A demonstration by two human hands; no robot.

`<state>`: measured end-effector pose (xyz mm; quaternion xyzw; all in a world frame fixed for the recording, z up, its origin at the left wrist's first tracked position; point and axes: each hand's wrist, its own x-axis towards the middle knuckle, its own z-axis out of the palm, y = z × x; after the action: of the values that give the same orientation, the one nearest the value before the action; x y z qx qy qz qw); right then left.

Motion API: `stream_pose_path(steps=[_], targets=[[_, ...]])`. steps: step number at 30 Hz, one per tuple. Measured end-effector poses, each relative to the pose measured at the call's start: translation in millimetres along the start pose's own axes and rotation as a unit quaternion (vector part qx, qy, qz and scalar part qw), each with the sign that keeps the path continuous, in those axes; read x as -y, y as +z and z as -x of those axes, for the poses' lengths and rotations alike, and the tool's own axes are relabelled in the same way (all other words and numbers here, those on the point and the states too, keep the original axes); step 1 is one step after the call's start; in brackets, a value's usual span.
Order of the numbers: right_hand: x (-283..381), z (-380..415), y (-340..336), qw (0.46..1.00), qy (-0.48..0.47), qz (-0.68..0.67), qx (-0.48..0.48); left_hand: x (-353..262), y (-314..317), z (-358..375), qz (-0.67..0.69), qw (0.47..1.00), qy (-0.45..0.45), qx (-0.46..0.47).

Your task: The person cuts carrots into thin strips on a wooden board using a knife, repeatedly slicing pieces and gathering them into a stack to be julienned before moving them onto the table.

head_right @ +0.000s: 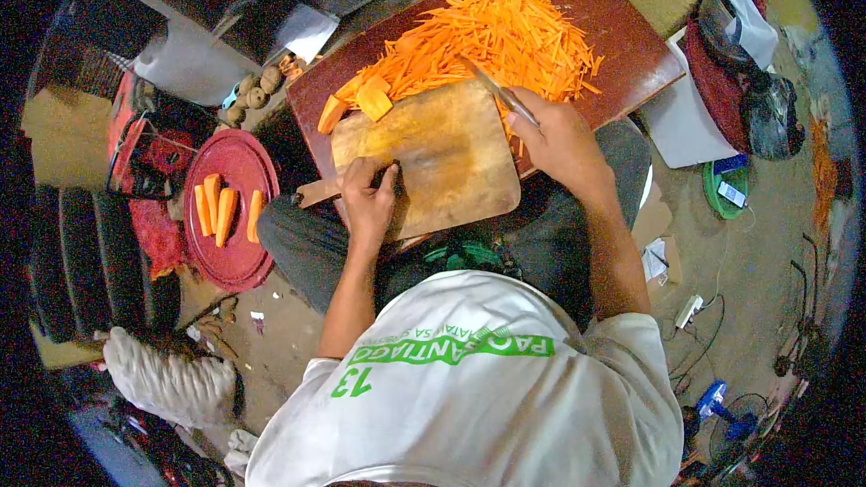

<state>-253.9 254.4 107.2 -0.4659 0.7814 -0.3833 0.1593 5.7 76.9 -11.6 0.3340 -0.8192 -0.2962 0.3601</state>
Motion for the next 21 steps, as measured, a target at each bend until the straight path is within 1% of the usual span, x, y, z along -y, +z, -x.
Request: stream_pose_path(steps=[3,6,7,10,13,14,16,17,20,21], targets=[[-21.2,-2.0,15.9,0.999,-0.006,-0.031,-0.009,-4.9,0.9,-1.7,-0.011,1.0,0.009,0.002],[-23.7,2.9,30.9,0.998,-0.017,0.041,0.039,-8.9,0.0,-2.9,-0.019,1.0,0.014,0.005],[-22.0,-0.5,32.3,0.992,-0.001,0.101,0.081,-7.6,0.2,-2.9,-0.022,1.0,0.01,0.009],[-3.9,2.4,39.6,0.982,0.006,0.155,0.106,-10.3,-2.5,-1.8,-0.01,1.0,-0.012,0.027],[-28.0,7.9,70.1,0.977,-0.094,0.177,0.077,-7.7,-0.6,-4.8,0.017,0.999,-0.028,0.028],[-30.2,12.4,76.0,0.968,-0.101,0.214,0.08,-5.1,-0.2,-5.7,0.025,0.999,-0.031,0.028],[-22.6,19.5,85.6,0.947,-0.115,0.287,0.086,-5.0,-2.8,-13.1,-0.012,0.999,-0.015,0.04],[-23.6,20.7,87.1,0.954,-0.104,0.266,0.092,-4.6,-4.1,-17.5,-0.032,0.998,-0.007,0.047],[-22.4,21.7,87.7,0.953,-0.106,0.269,0.086,-9.1,-8.1,-39.8,-0.127,0.99,0.053,0.025],[-26.2,21.9,89.0,0.954,-0.114,0.267,0.081,18.6,1.5,-49.9,-0.101,0.989,0.104,0.005]])
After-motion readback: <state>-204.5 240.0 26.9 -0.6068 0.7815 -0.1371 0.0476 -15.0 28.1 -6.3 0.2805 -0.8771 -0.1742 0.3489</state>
